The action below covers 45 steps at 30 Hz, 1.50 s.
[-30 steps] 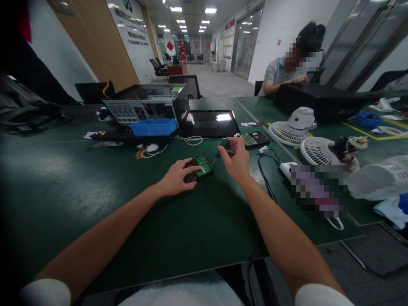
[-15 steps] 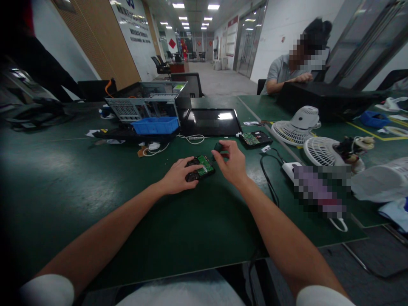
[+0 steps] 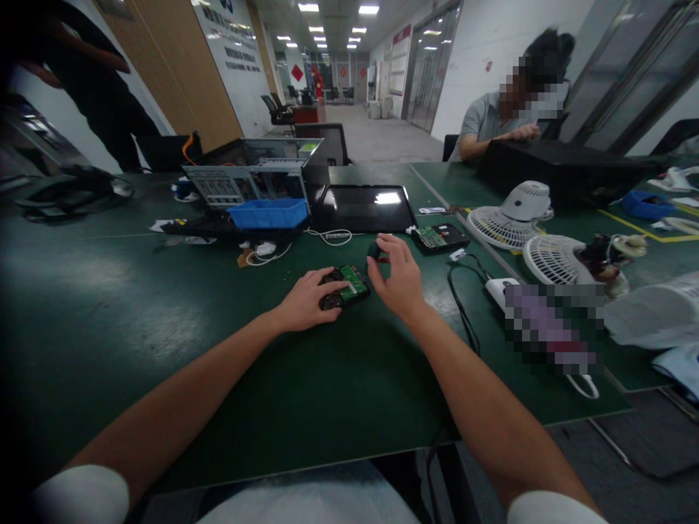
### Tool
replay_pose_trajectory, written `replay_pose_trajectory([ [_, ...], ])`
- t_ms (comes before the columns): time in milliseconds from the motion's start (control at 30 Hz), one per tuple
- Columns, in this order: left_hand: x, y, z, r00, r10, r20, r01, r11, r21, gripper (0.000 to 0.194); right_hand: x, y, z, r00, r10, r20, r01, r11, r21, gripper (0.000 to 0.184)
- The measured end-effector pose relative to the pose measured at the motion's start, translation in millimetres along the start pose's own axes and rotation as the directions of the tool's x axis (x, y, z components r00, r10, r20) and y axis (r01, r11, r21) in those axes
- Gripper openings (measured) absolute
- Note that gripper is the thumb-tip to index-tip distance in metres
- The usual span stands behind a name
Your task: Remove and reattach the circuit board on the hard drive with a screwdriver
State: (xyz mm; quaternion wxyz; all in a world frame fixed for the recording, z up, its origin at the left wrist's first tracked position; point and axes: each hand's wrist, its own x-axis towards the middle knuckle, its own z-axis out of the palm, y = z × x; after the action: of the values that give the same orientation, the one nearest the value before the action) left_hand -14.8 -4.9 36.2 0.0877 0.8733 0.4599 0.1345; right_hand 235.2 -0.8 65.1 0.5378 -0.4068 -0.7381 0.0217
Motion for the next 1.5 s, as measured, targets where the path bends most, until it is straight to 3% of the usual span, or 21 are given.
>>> replay_pose_trajectory([
  [300,-0.8,-1.9,1.1,1.000,0.006,-0.003,-0.006,1.000,-0.006,0.067,2.2,2.3,-4.5,0.999,-0.004,-0.033,0.002,0.997,-0.073,0.028],
  [633,-1.1,-1.0,-0.5,1.000,0.007,0.014,-0.007,1.000,-0.008,0.068,1.4,-1.8,-5.3,0.999,0.015,0.040,-0.013,0.998,-0.064,0.032],
  [800,-1.1,0.0,-0.5,1.000,0.008,0.005,-0.008,1.000,0.000,0.068,1.3,0.1,-4.4,1.000,-0.014,0.018,0.016,0.992,-0.123,0.033],
  [1067,-1.1,-0.2,1.2,1.000,0.012,-0.017,-0.012,1.000,0.000,0.067,3.6,-2.5,-2.4,0.989,-0.147,-0.015,0.146,0.987,-0.071,0.032],
  [1500,-2.6,1.3,-2.1,1.000,0.018,-0.017,-0.018,1.000,-0.001,0.067,-1.8,4.1,7.2,0.992,-0.106,-0.067,0.107,0.994,0.006,0.035],
])
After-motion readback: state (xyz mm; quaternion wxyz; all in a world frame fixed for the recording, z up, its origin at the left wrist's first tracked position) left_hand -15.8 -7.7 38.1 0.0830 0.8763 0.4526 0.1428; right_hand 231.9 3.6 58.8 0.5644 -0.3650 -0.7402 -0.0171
